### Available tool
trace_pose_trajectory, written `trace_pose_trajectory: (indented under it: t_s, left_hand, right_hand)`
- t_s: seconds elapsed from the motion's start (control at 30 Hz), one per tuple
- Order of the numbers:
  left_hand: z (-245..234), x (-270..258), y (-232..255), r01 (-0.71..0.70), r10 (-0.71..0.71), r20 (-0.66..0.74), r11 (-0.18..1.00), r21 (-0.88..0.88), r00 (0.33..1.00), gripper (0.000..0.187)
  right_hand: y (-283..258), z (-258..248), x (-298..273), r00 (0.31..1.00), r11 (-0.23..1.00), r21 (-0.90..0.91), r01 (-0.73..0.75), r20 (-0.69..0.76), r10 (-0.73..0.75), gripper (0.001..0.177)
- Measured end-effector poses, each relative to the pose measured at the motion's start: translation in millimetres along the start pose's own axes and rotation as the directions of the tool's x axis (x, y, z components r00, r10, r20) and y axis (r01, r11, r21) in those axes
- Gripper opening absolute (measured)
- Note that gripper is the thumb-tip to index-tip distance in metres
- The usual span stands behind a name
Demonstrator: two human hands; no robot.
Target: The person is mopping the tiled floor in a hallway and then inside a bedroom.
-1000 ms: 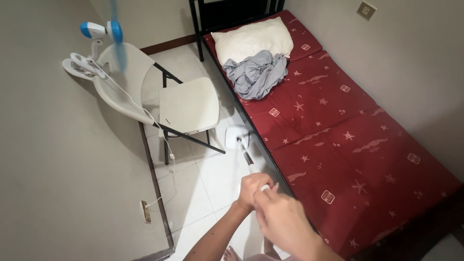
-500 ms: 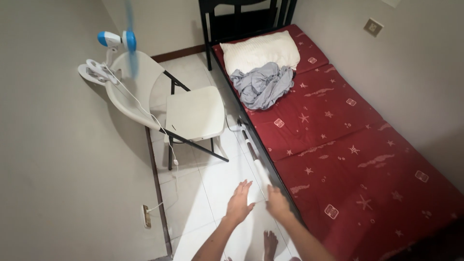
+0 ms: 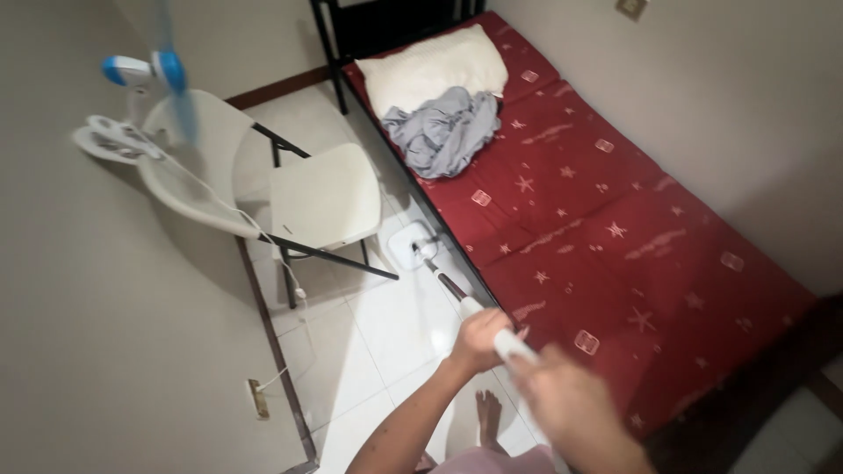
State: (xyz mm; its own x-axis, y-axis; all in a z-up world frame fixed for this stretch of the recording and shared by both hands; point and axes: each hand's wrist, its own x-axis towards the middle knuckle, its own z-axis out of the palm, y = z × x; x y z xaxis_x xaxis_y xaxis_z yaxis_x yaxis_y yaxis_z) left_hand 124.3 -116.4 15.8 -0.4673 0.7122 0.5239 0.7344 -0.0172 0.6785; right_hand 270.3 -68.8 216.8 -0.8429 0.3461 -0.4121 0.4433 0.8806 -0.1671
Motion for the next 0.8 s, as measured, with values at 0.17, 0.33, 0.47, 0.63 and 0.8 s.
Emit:
trace_pose_trajectory:
  t_s: [0.17, 0.33, 0.47, 0.63, 0.8]
  left_hand:
    - [-2.2, 43.1, 26.5, -0.096, 0.083, -0.078, 0.978, -0.185, 0.994, 0.021]
    - [23.9, 32.3, -32.3, 0.003, -0.008, -0.076, 0.997, -0.071, 0.997, 0.016]
    - [7.8, 20.6, -46.7, 0.171, -0.173, 0.009, 0.98, 0.104, 0.985, 0.059]
    - [10.1, -11.3, -68.8, 0.377, -0.395, 0.168, 0.917, 0.126, 0.903, 0.065]
    - [4.1, 9.3, -32.1, 0.294, -0.309, 0.151, 0.949, 0.118, 0.939, 0.082]
  right_hand:
    - [7.2, -8.9, 10.7, 0.52, 0.984, -0.092, 0.154, -0.839, -0.16, 0.017]
    - [32.4, 36.0, 73.5, 0.287, 0.948, -0.202, 0.248, -0.919, -0.271, 0.015]
    - [49.8, 85.5, 130.4, 0.378, 0.903, -0.261, 0.34, -0.842, -0.386, 0.021]
    - [86.3, 145.1, 177.8, 0.739, 0.97, -0.155, 0.189, -0.627, -0.245, 0.043]
    - [73.5, 110.2, 123.0, 0.93, 0.997, 0.061, 0.049, -0.368, -0.023, 0.05]
